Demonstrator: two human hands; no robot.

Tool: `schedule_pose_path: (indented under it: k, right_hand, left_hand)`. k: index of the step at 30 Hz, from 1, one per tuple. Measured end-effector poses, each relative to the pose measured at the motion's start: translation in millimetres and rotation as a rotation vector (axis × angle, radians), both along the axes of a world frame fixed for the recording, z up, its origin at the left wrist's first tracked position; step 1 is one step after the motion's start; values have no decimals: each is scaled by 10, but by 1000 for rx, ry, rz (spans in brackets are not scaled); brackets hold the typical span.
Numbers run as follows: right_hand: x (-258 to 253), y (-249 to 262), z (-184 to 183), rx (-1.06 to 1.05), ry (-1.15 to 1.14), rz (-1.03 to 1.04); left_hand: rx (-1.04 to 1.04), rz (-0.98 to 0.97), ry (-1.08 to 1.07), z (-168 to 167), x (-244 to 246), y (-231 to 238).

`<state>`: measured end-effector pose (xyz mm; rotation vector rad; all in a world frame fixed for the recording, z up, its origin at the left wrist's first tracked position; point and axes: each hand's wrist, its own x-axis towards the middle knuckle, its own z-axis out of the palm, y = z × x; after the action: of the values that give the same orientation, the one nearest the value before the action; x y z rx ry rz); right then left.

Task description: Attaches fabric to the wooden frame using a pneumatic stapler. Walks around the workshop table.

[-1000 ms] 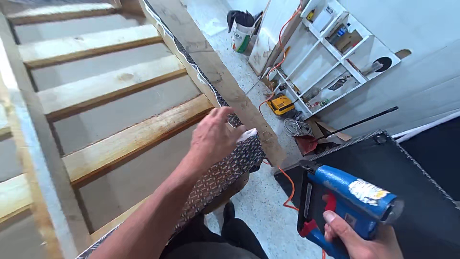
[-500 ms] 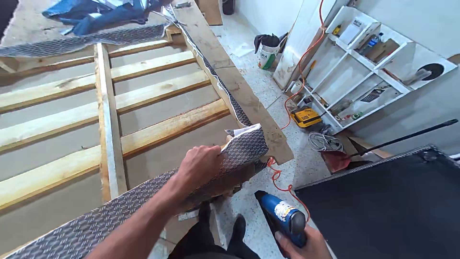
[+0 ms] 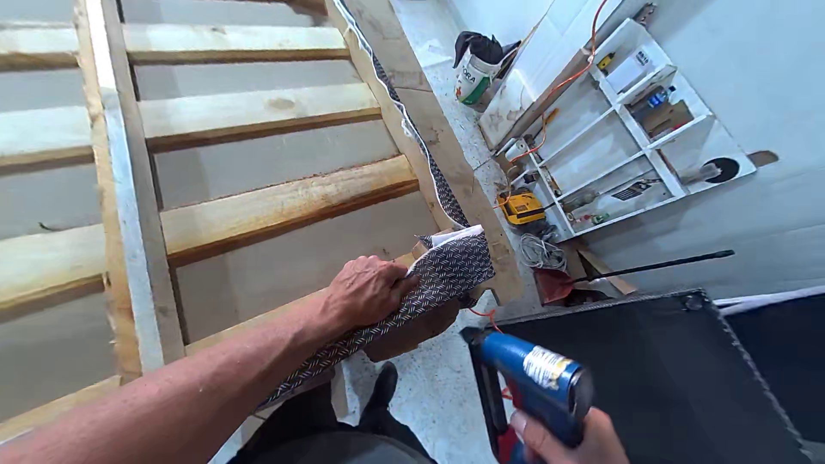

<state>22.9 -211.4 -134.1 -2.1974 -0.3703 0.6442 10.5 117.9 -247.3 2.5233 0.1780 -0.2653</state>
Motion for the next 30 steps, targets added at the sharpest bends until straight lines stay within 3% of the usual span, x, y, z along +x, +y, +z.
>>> schedule_pose_path:
  k: [4, 8, 12, 22, 30]
  right_hand:
    - [534, 274, 328, -133, -30, 164]
    - [978, 809, 643, -403, 131, 266]
    - [1105, 1432, 889, -631, 317, 323]
    - [1399, 2381, 876, -947, 510, 288]
    - [1600, 2830, 619, -1121, 745, 242]
  left_hand:
    - [10, -20, 91, 95, 19, -28]
    - [-60, -44, 65, 60, -1, -28]
    - [-150, -10, 18, 41, 1, 20]
    - [-242, -33, -8, 24, -7, 85]
    - [-140, -113, -278, -230, 16, 95]
